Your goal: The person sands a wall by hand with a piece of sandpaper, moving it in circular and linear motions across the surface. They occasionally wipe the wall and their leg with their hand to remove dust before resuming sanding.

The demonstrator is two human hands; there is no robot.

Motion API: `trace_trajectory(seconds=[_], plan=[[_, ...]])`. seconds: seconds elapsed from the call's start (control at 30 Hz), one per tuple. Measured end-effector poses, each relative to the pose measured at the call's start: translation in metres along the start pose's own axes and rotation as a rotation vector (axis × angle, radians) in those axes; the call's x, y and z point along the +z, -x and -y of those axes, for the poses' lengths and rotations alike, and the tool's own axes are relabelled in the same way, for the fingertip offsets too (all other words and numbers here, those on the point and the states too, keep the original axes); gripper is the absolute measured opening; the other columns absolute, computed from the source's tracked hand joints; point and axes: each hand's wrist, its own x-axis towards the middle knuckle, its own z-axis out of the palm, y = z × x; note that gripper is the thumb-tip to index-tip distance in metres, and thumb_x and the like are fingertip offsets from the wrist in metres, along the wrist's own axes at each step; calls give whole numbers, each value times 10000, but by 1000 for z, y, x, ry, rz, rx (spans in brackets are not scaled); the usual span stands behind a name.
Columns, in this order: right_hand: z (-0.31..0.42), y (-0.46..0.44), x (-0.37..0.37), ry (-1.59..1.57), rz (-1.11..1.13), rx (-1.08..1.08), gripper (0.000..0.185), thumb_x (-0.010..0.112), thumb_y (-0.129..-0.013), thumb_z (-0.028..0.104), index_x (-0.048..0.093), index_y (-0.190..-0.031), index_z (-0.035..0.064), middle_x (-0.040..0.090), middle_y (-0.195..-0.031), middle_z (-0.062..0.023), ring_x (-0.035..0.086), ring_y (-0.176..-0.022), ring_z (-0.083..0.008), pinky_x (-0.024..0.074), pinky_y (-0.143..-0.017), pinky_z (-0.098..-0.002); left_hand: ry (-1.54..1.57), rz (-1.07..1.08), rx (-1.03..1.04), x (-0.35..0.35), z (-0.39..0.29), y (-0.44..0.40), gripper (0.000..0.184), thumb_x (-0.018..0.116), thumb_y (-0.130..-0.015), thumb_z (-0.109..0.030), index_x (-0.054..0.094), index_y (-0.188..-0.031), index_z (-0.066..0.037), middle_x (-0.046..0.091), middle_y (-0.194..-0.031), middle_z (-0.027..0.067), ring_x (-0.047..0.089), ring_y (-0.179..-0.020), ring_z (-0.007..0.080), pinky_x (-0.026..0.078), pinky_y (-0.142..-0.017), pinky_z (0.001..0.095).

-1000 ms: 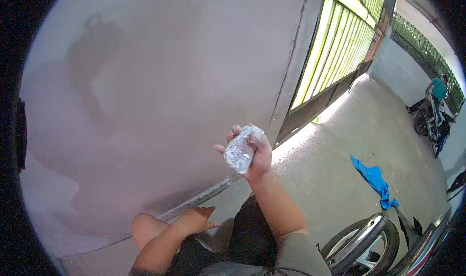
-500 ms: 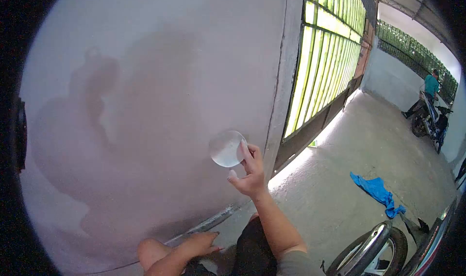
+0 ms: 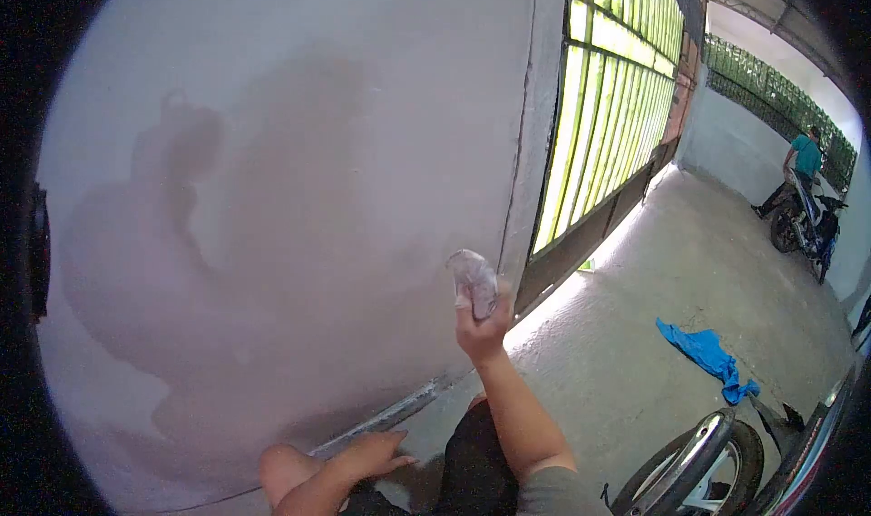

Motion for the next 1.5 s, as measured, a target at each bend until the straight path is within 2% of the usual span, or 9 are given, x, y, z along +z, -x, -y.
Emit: trace_trajectory(seconds=[0.2,0.3,0.47,0.5,0.8,1.0,1.27,1.33,1.5], plan=[[0,-19,-2,-741,-246,638,388,556,-908,-50,499,-1282,32,580,-1210,-79,584,-1114,-205,487,-970,-341,-80,-41,12,2,-1,1,662,537,-916,-603,565,-1210,-10,688,-1039,197,652,-1023,378,441,-936,523],[-11,-18,-5,-773,-238,592,316,546,-931,-29,555,-1245,6,607,-1209,-98,601,-1114,-214,481,-980,-345,-29,-26,7,1,-3,4,642,513,-938,-588,554,-1233,-20,682,-1054,186,642,-1046,376,373,-992,571],[0,-19,-4,303,34,-208,352,498,-984,20,544,-1323,-63,635,-1241,-209,615,-1170,-293,459,-1005,-341,-48,1,-13,-3,-8,4,637,494,-963,-553,510,-1315,-22,662,-1107,192,622,-1094,375,295,-1042,629],[0,-13,1,347,127,-191,414,505,-946,0,501,-1352,-80,595,-1263,-278,609,-1160,-416,483,-1008,-406,-57,-12,-7,-6,-10,4,645,501,-962,-545,495,-1340,-22,661,-1110,195,622,-1093,371,288,-1052,631],[8,10,58,269,319,-383,484,538,-946,13,422,-1388,-145,320,-1519,-321,284,-1430,-466,303,-1155,-482,-43,57,-54,-16,-13,7,725,523,-946,-555,417,-1438,-32,642,-1169,218,588,-1157,377,268,-1117,607],[-21,-9,49,257,136,-189,494,516,-942,14,425,-1410,-112,318,-1518,-322,303,-1419,-469,312,-1151,-489,-71,2,-59,-13,-7,17,722,535,-940,-544,424,-1421,-17,657,-1122,204,608,-1112,366,304,-1090,590],[-11,0,59,283,401,-588,431,447,-1003,28,426,-1411,-108,341,-1519,-298,325,-1428,-408,318,-1156,-447,-29,-12,-67,-18,-12,16,706,537,-945,-526,427,-1425,-21,653,-1122,218,605,-1123,375,299,-1101,579],[-18,-7,58,271,59,-90,443,466,-959,-11,449,-1389,-116,356,-1503,-313,308,-1425,-446,313,-1156,-482,-41,-37,-17,-19,-16,17,696,543,-943,-519,439,-1416,-18,652,-1113,225,612,-1104,370,305,-1100,569],[15,31,63,178,388,-488,440,455,-939,-35,472,-1370,-119,344,-1506,-319,356,-1392,-470,289,-1166,-488,-62,-20,21,-27,-18,18,670,538,-949,-497,464,-1392,0,659,-1077,201,626,-1047,365,344,-1075,556]])
